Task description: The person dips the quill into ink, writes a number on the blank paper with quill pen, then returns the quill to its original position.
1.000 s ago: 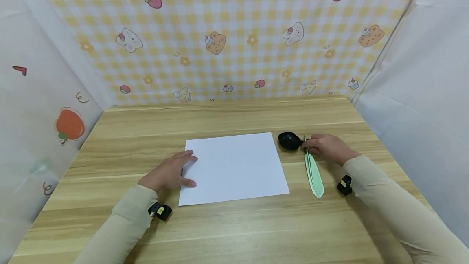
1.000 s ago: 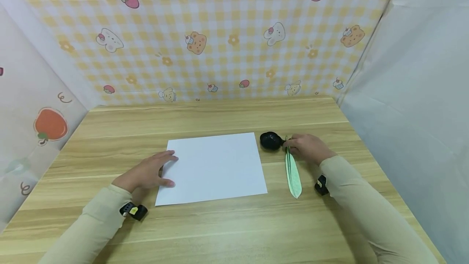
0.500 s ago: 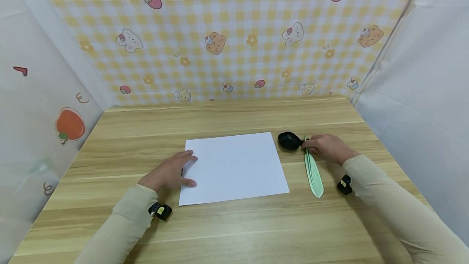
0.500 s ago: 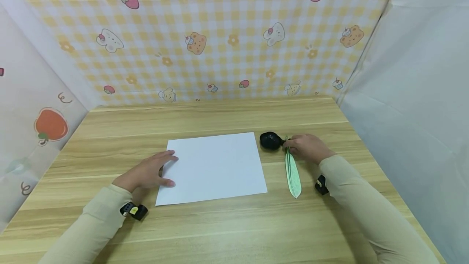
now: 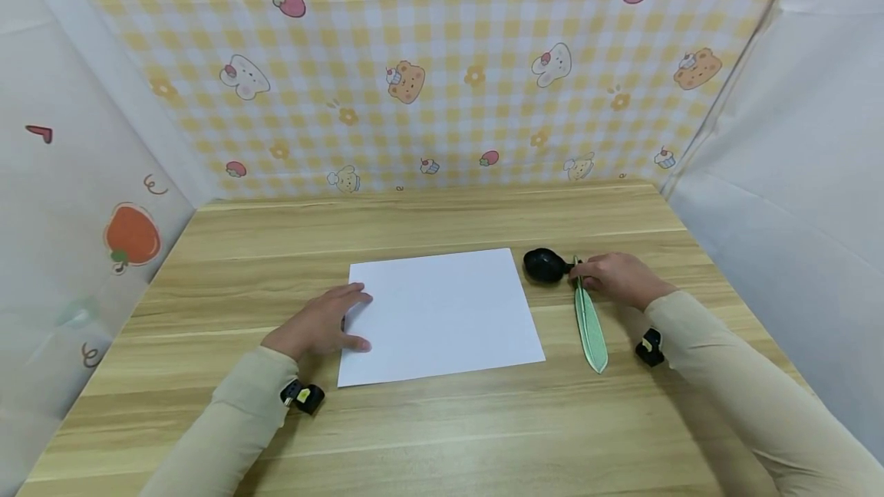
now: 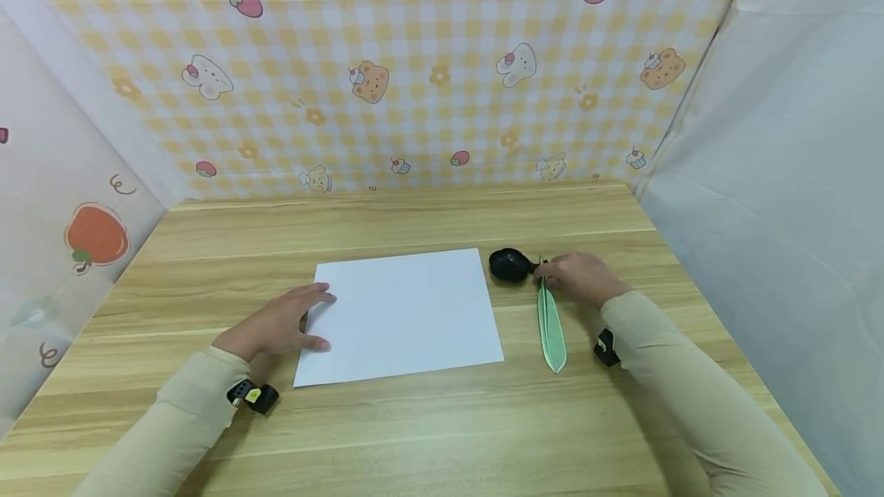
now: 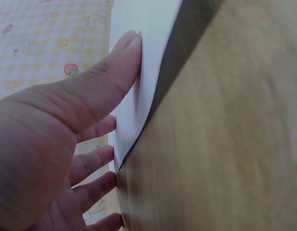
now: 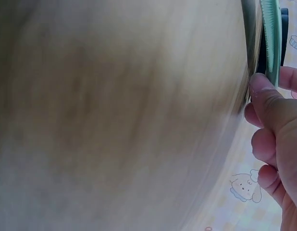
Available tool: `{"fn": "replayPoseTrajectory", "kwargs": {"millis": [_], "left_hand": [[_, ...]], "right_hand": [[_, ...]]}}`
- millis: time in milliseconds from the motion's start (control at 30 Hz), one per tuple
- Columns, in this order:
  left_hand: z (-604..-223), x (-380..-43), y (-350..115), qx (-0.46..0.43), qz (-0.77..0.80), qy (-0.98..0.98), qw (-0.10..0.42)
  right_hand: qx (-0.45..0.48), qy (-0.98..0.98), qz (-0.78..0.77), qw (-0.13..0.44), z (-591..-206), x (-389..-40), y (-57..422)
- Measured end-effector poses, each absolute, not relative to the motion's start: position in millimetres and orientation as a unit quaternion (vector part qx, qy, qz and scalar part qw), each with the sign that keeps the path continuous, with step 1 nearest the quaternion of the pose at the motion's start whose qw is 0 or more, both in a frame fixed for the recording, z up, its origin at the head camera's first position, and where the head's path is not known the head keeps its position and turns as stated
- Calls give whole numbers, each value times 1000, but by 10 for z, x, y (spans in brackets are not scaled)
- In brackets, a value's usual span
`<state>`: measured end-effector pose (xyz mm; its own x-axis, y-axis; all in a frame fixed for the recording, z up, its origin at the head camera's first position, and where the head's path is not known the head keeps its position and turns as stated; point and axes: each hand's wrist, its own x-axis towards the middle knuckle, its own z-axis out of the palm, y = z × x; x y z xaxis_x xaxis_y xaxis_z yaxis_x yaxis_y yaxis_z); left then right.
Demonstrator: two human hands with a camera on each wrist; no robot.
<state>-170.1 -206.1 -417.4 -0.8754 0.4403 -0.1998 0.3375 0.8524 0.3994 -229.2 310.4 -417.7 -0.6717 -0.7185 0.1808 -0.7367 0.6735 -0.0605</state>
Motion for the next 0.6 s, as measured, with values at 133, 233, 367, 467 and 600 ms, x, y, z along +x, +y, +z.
{"fn": "replayPoseTrajectory", "kwargs": {"millis": [133,233,367,467,600], "left_hand": [[-4179,-1710,-2064,204,175,952,143],[-4174,-1717,-2060,205,175,953,142],[-4167,-1725,-2050,205,173,953,140],[-4163,-1728,-2038,205,170,954,140],[-4164,-1728,-2030,206,167,954,141]], "right_hand": [[404,-907,72,92,-4200,-2302,3135],[403,-906,75,104,-4193,-2304,3151],[398,-908,87,101,-4166,-2290,3167],[394,-910,93,96,-4163,-2281,3183],[391,-909,100,102,-4179,-2271,3207]]}}
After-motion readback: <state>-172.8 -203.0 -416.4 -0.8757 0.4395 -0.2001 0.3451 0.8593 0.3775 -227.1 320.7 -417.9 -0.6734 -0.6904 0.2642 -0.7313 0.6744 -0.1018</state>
